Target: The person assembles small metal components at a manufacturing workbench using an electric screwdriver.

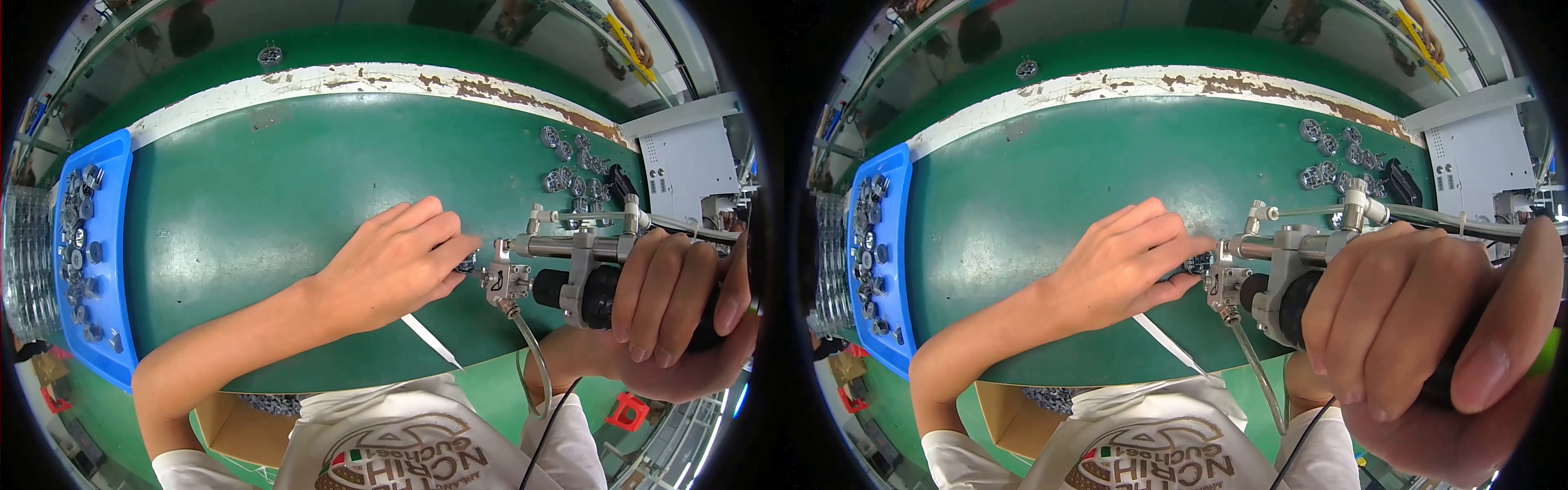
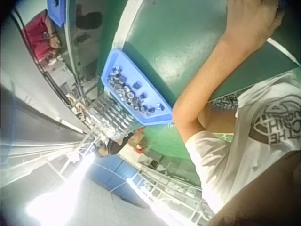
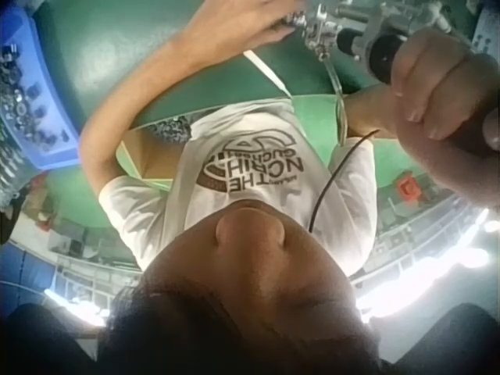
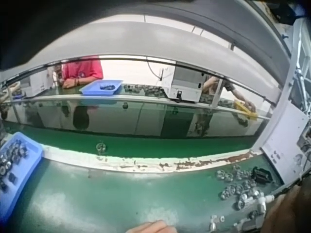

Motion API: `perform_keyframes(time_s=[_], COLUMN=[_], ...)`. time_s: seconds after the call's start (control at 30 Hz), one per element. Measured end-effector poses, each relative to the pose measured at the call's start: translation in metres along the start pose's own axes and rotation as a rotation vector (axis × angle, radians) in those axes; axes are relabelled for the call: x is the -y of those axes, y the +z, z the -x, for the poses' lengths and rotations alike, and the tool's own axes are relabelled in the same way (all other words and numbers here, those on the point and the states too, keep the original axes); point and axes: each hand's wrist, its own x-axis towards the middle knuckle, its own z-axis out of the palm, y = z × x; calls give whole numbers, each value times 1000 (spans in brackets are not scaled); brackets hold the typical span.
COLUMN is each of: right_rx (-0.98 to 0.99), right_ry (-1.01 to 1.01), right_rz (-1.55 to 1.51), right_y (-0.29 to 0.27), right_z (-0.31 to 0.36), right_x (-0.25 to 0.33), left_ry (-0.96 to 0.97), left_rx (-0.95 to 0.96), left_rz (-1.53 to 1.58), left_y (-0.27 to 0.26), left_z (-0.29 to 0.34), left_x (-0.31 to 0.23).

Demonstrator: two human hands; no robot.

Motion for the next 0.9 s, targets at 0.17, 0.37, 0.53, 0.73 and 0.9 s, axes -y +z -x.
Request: perform_keyframes(time_s=[0.17,0.37,0.53,0.73,0.9], right_rx=[-2,-5,-2,8,13], right_ry=[18,39,52,65,80], right_rz=[8,16,19,24,29], right_y=[4,9,9,7,8], right_z=[-2,-6,-6,-2,0], right_x=[-5,-12,-14,-10,-10], left_ry=[5,6,15,15,16], left_rx=[24,29,20,22,15], left_rz=[22,29,29,27,33], left_y=[1,1,1,2,2], left_z=[1,0,0,1,1], left_x=[2,3,4,3,4])
